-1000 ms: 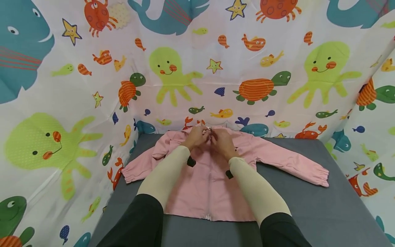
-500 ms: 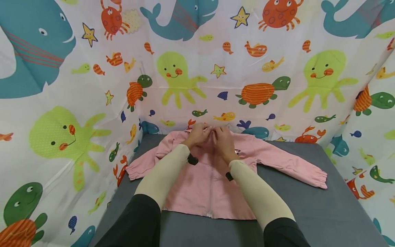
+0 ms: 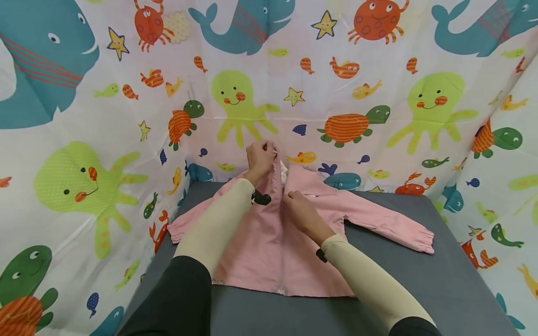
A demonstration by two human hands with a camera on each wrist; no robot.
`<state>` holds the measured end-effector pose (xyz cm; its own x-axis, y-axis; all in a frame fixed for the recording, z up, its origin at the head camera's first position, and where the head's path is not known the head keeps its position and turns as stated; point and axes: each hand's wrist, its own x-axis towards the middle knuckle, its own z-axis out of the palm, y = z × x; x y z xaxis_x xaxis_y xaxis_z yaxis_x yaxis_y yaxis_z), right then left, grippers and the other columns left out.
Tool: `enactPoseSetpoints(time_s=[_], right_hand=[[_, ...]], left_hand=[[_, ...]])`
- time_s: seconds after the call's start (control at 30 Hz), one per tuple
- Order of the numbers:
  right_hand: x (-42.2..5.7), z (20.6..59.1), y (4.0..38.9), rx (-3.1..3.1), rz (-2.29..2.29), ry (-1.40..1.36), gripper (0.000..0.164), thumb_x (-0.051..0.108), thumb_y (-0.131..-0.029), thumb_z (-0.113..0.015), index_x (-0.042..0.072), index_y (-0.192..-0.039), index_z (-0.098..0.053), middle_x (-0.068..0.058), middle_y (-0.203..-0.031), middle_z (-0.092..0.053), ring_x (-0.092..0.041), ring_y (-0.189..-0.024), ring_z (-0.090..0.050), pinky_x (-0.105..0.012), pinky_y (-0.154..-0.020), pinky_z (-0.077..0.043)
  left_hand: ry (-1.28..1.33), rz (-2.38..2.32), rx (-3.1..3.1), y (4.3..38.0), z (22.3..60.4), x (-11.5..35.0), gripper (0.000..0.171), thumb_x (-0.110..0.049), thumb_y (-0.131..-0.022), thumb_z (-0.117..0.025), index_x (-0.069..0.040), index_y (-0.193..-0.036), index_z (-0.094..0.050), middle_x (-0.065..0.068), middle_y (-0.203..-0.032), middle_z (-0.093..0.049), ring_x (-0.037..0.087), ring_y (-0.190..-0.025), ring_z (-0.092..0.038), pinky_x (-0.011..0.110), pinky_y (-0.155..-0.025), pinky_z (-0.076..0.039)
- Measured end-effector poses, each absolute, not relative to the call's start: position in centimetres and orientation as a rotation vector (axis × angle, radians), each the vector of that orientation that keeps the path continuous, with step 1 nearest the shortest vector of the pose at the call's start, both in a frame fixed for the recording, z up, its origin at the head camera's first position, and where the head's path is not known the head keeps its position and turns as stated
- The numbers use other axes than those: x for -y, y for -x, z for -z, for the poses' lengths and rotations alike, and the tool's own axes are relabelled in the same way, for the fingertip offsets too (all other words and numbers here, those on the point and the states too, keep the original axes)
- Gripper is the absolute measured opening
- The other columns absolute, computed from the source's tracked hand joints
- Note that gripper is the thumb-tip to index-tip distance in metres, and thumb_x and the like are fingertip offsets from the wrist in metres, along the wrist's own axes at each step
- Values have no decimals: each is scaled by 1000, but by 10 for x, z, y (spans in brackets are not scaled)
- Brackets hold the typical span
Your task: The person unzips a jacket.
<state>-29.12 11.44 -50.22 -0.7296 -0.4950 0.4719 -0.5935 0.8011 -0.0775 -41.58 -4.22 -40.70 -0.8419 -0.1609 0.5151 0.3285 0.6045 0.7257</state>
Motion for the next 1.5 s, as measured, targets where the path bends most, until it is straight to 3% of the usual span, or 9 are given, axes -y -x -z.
enactPoseSetpoints(time_s=[0.17, 0.33, 0.5, 0.6, 0.83, 1.03, 1.2, 1.33, 1.5], right_hand=[[-109, 504, 248, 2591, -198, -1156, 12, 3, -91, -65, 12, -94, -72, -6, -84, -64, -25, -78, -62, -41, -70, -54], [-101, 510, 205, 2661, -10, -1503, 14, 8, -87, -71, 22, -88, -74, 6, -81, -66, -12, -76, -63, -29, -71, -55], [-90, 509, 171, 2613, 124, -1619, 11, 15, -87, -71, 24, -81, -72, 11, -76, -66, -7, -68, -62, -26, -62, -53], [-84, 506, 163, 2504, 188, -1608, 15, 17, -88, -70, 26, -76, -69, 11, -75, -66, -7, -66, -62, -27, -61, -54], [-78, 524, 159, 2513, 144, -1620, 21, 27, -75, -81, 29, -65, -62, 16, -66, -61, -3, -60, -58, -25, -58, -52], [-79, 525, 160, 2655, 0, -1668, 27, 31, -68, -86, 30, -62, -60, 21, -57, -48, 1, -52, -41, -21, -51, -41], [-90, 506, 172, 2743, -285, -1690, 7, 29, -84, -79, 24, -81, -76, 17, -70, -65, 6, -57, -49, -14, -56, -44], [-108, 491, 186, 2803, -449, -1580, 18, 27, -90, -76, 15, -102, -79, 6, -92, -76, -3, -78, -68, -21, -75, -55], [-129, 485, 203, 2897, -581, -1380, 30, 30, -91, -75, 14, -116, -76, 1, -110, -76, -15, -101, -72, -33, -90, -57]], left_hand=[[-6, 1249, 2198, 419, 381, 46, 27, -24, -100, -57, -15, -91, -81, 5, -88, -77, 29, -91, -69, 39, -90, -50], [-61, 1257, 2125, 423, 356, 52, 30, -29, -102, -55, -15, -94, -81, 4, -90, -77, 28, -93, -67, 39, -96, -45], [-103, 1307, 2075, 429, 340, 58, 32, -31, -103, -54, -14, -90, -78, 5, -88, -76, 24, -90, -67, 33, -95, -47], [-96, 1326, 2081, 430, 338, 64, 32, -31, -103, -54, -14, -90, -78, 5, -86, -75, 22, -90, -68, 33, -87, -52], [105, 1327, 2236, 430, 362, 71, 28, -30, -105, -51, -13, -105, -73, 5, -94, -72, 23, -95, -65, 38, -101, -43], [194, 1250, 2294, 433, 386, 80, 23, -26, -104, -54, -13, -109, -72, 7, -94, -70, 23, -88, -64, 39, -89, -48], [205, 1299, 2302, 431, 403, 92, 33, -25, -102, -56, -10, -130, -64, 10, -103, -68, 26, -94, -66, 43, -99, -46], [181, 1321, 2296, 429, 417, 100, 41, -25, -101, -58, -8, -138, -57, 11, -111, -64, 27, -101, -64, 44, -98, -47], [195, 1269, 2294, 424, 433, 108, 40, -29, -101, -59, -5, -134, -60, 12, -113, -64, 28, -102, -62, 44, -104, -40]])
